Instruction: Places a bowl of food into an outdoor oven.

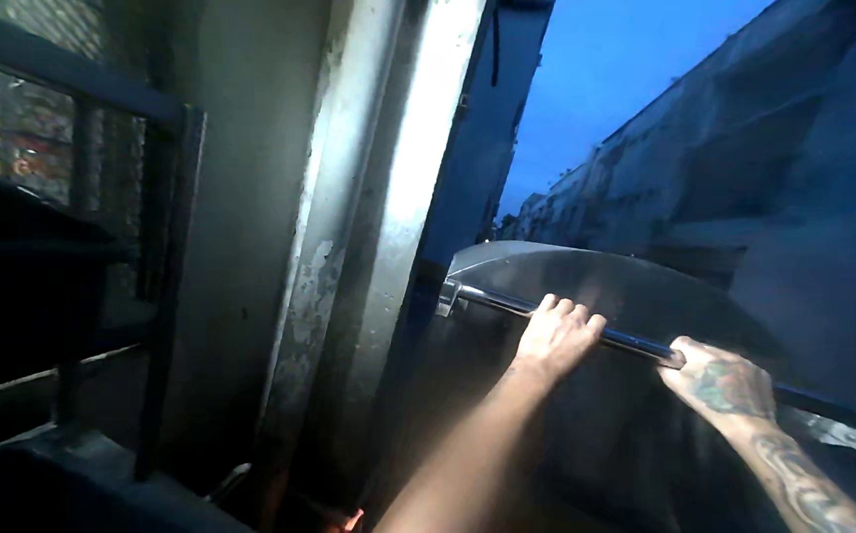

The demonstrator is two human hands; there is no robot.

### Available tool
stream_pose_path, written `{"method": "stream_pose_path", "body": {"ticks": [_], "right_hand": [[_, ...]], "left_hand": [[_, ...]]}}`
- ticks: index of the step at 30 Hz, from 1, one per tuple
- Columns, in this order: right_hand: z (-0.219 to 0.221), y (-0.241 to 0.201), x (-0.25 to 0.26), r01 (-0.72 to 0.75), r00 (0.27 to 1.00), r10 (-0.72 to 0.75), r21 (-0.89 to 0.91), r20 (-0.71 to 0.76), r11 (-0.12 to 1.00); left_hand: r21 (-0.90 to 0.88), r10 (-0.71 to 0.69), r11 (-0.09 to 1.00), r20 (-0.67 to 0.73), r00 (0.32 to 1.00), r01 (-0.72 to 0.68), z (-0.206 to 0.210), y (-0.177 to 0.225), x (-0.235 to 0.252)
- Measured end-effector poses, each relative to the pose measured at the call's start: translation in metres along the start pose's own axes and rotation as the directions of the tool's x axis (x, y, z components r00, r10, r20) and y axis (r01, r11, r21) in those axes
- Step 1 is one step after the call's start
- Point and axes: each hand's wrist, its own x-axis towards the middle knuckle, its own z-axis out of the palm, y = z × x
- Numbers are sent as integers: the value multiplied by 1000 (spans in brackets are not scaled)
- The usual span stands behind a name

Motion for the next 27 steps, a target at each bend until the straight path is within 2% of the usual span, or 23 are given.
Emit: {"method": "stream_pose_path", "body": {"ticks": [2,5,9,15,18,21,24,27], "right_hand": [[8,-1,5,-5,1000,5,-10,-9,1000],[19,4,13,39,994,-40,-17,-100,999],[21,6,28,8,999,-10,-38,-50,999],[31,3,13,19,981,-21,-14,-193,1000],[39,3,-1,47,960,-44,4,-276,999],[36,3,-5,24,971,-19,19,-238,1000],[31,1,-14,-5,985,9,27,-174,1000],[31,-2,-24,-19,991,22,22,-131,1000]], "left_hand": [[-5,-1,1000,5,1000,1,8,-5,1],[-17,-4,1000,40,999,5,11,-11,8],[0,25,1000,49,998,-26,16,-21,21],[48,109,993,-132,985,-103,27,-21,9],[164,136,981,-206,969,-103,44,-18,-6],[209,150,973,-233,961,-101,52,-17,-14],[184,149,977,-254,956,-103,36,-7,-21],[172,152,980,-312,938,-101,43,-3,-32]]}}
